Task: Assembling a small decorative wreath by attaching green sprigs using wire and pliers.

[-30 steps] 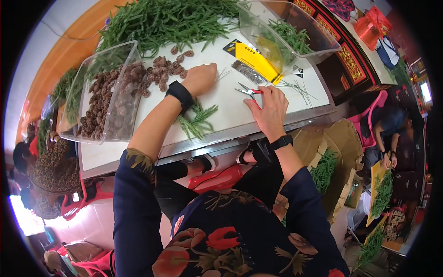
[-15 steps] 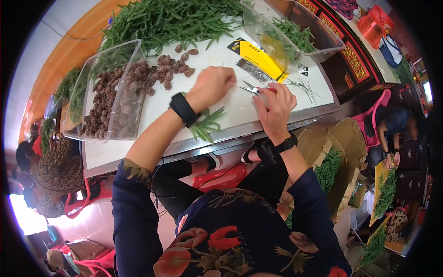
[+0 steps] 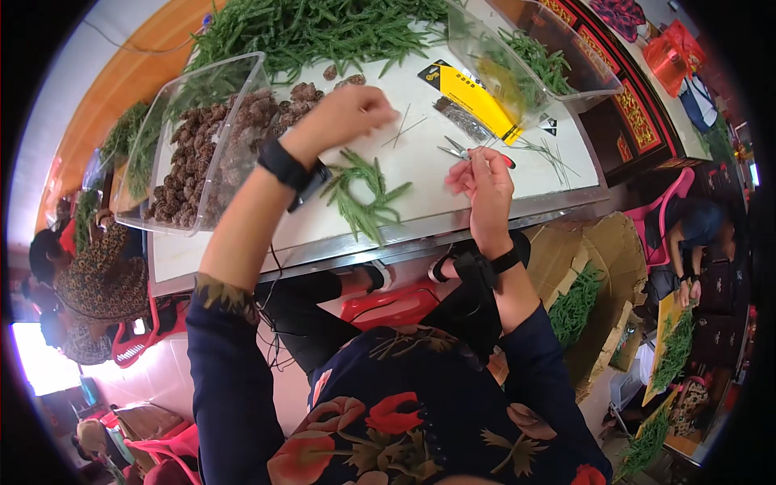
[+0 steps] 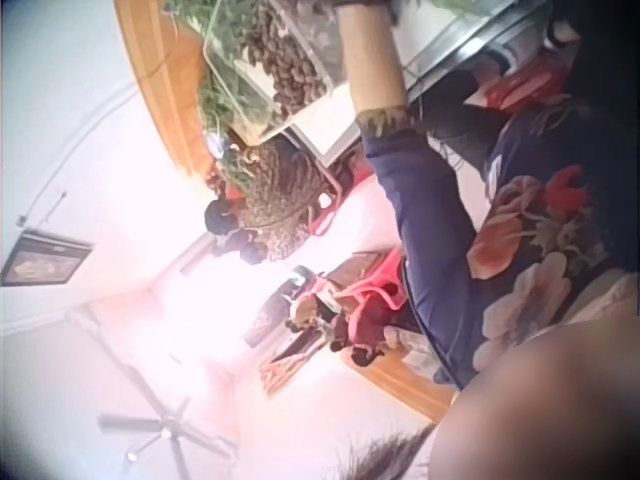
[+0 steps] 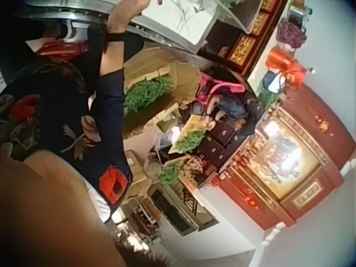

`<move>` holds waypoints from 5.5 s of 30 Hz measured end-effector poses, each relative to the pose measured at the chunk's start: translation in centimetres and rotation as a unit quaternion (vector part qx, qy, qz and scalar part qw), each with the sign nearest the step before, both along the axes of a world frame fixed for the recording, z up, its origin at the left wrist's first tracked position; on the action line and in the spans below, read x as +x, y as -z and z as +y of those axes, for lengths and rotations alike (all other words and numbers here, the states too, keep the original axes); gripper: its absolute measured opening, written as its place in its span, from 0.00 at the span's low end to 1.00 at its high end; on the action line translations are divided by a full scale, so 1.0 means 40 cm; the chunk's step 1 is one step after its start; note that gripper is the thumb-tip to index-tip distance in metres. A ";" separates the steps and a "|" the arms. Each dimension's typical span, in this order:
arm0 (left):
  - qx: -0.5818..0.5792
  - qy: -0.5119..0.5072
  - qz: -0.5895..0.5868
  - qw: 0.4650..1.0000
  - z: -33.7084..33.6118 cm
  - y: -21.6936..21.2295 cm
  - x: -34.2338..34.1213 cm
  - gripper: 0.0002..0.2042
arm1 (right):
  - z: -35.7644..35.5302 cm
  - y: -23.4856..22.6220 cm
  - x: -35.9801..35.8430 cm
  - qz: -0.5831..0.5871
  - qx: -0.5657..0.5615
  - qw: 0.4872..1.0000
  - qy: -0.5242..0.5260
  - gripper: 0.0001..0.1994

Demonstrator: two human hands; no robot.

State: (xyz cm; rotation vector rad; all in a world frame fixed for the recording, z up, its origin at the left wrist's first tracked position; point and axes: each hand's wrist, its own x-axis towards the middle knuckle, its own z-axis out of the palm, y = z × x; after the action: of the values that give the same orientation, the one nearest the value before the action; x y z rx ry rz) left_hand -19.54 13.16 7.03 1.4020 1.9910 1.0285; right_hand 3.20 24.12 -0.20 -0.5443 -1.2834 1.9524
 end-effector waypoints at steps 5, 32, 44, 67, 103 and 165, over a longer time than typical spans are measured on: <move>-0.124 -0.047 0.345 0.929 0.024 0.076 -0.140 0.08 | 0.001 0.052 -0.008 -0.013 0.081 0.996 -0.028 0.08; 0.306 -0.212 -0.640 0.672 -0.339 0.060 0.389 0.19 | -0.265 -0.143 0.070 -0.045 0.415 0.905 -0.078 0.06; 0.359 -0.204 -0.601 0.684 -0.350 0.072 0.433 0.19 | -0.284 -0.126 0.077 -0.066 0.514 0.855 -0.020 0.06; 0.398 -0.154 -0.638 0.641 -0.350 0.119 0.429 0.11 | -0.329 -0.122 0.082 -0.060 0.565 0.823 0.008 0.07; 0.367 -0.172 -0.681 0.610 -0.355 0.158 0.456 0.06 | -0.324 -0.056 0.091 -0.094 0.368 0.917 -0.118 0.00; 0.217 -0.180 -0.583 0.762 -0.405 0.154 0.486 0.04 | -0.291 -0.025 0.117 -0.091 0.027 0.947 -0.308 0.07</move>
State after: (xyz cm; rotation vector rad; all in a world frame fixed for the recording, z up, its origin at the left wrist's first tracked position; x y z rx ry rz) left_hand -0.09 -3.03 0.87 0.2343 1.0543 1.9670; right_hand 7.88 12.49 0.79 -0.3183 -1.7778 2.3968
